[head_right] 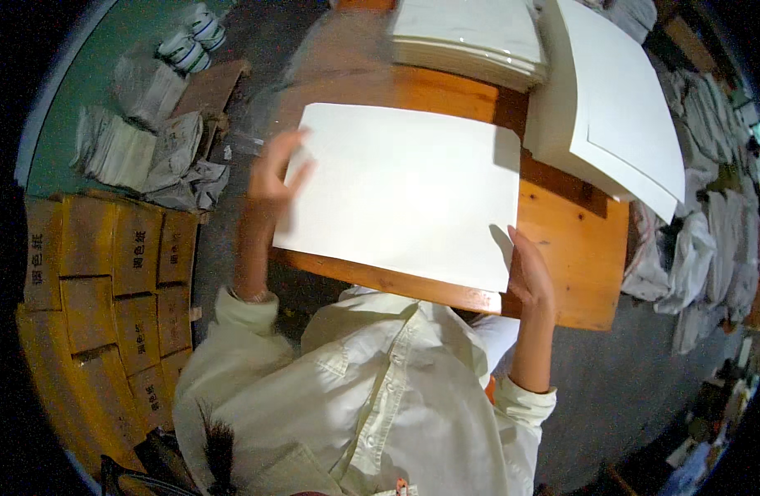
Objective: The person wraps individual white rectangular sheets of paper with clear plastic film on a wooden table. They pick up a sheet, place it on a plastic sheet, fold the plastic over the paper, and smooth it down before stacking the wrapped item. The process is repeated for multiple sheets throughout the video.
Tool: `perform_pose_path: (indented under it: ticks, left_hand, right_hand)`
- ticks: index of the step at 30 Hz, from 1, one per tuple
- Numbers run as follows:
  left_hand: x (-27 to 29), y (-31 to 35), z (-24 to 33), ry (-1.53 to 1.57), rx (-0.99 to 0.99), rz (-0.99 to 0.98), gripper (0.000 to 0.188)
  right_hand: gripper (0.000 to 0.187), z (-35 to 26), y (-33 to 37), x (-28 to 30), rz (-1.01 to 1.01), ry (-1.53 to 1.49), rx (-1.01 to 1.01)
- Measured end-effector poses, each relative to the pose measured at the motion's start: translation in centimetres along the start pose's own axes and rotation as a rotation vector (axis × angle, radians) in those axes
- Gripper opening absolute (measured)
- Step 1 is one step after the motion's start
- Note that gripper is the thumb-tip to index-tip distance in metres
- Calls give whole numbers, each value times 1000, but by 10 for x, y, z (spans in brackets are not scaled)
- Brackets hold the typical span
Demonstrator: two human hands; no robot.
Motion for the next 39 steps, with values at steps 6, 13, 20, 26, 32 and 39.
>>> perform_pose_path:
  ticks: [6,13,20,26,32,39]
  left_hand:
    - [59,-31,-214,-336,725,22,55]
    - [40,-54,-233,4,765,-146,28]
    - [48,-93,-160,283,659,-215,21]
    - [73,-120,-72,703,518,-148,19]
    - [76,-144,-46,1144,389,-113,22]
    - [76,-146,-34,1249,426,-116,23]
  right_hand:
    - [37,3,-10,-3,-41,80,34]
    - [36,1,-15,0,-55,34,-12]
    - [33,-5,-23,3,-36,200,14]
    - [33,-17,9,10,-6,113,59]
    - [38,-22,65,48,47,-61,183]
    - [43,-9,135,115,139,-77,336]
Point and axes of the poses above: each hand's wrist, its own y-axis away from the middle knuckle, its own x-axis out of the back of the hand, z = x × y, the point moved 5 cm from there along -y, towards the middle knuckle
